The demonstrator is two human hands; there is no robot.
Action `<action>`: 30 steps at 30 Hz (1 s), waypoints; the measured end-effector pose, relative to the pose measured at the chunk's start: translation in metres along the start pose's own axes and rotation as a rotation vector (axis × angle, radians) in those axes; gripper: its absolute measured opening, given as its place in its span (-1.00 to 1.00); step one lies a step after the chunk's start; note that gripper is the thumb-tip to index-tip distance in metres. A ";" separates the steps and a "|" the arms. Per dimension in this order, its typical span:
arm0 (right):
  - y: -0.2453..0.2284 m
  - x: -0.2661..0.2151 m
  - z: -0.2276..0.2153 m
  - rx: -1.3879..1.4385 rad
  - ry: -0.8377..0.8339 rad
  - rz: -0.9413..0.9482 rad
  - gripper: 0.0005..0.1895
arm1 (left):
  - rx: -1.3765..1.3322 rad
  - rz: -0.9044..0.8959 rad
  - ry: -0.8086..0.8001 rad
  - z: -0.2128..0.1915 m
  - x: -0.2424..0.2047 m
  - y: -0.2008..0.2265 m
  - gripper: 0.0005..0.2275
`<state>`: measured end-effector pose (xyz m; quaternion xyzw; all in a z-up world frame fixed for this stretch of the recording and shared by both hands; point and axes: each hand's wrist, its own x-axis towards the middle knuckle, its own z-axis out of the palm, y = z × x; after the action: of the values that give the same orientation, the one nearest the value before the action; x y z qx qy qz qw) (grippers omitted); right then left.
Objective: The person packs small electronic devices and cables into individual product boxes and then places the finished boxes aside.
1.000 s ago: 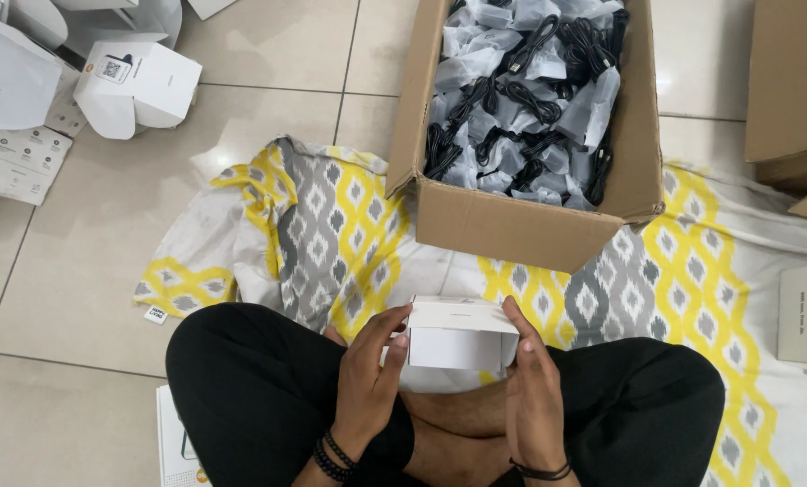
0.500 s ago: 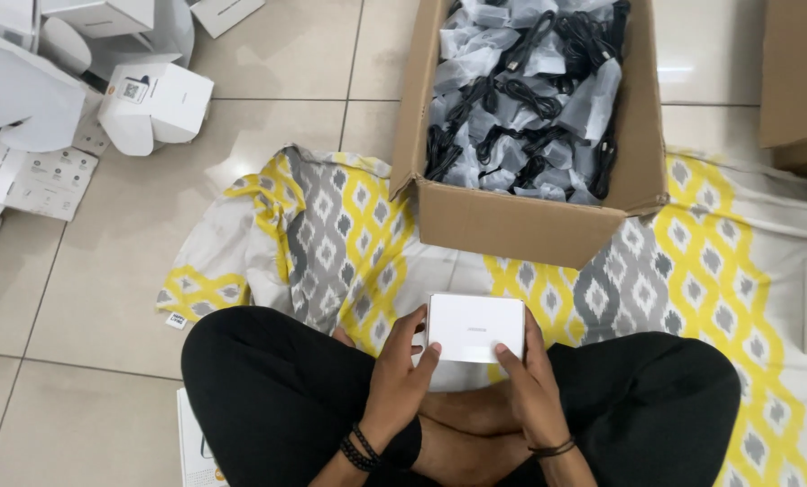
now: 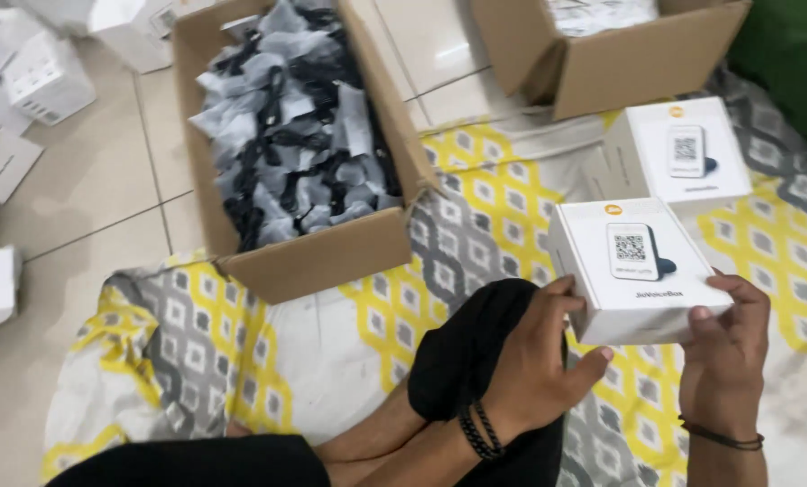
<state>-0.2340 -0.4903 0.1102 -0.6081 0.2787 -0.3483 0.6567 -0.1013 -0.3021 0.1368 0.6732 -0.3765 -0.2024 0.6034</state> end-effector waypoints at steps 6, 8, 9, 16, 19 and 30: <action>0.061 0.020 -0.116 -0.248 0.229 -0.056 -0.60 | -0.011 -0.095 -0.330 0.121 0.029 -0.040 -0.48; 0.088 0.035 -0.138 -0.403 0.217 -0.026 -0.49 | -0.009 -0.179 -0.385 0.147 0.045 -0.058 -0.49; 0.105 0.044 -0.150 -0.221 0.160 -0.078 -0.48 | -0.040 -0.248 -0.374 0.159 0.053 -0.070 -0.48; 0.118 0.092 -0.154 -0.068 0.169 0.145 -0.29 | -0.010 -0.061 -0.410 0.163 0.072 -0.095 -0.51; 0.126 0.093 -0.151 -0.045 0.189 0.191 -0.27 | 0.014 -0.033 -0.306 0.119 0.051 -0.074 -0.47; 0.031 0.007 0.078 -1.002 -0.034 -0.457 -0.33 | -0.039 -0.190 0.241 -0.182 -0.119 0.039 -0.72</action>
<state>-0.1649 -0.4478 0.0877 -0.8969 0.2607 -0.2968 0.1987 -0.0543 -0.0923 0.1870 0.7132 -0.2320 -0.1833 0.6355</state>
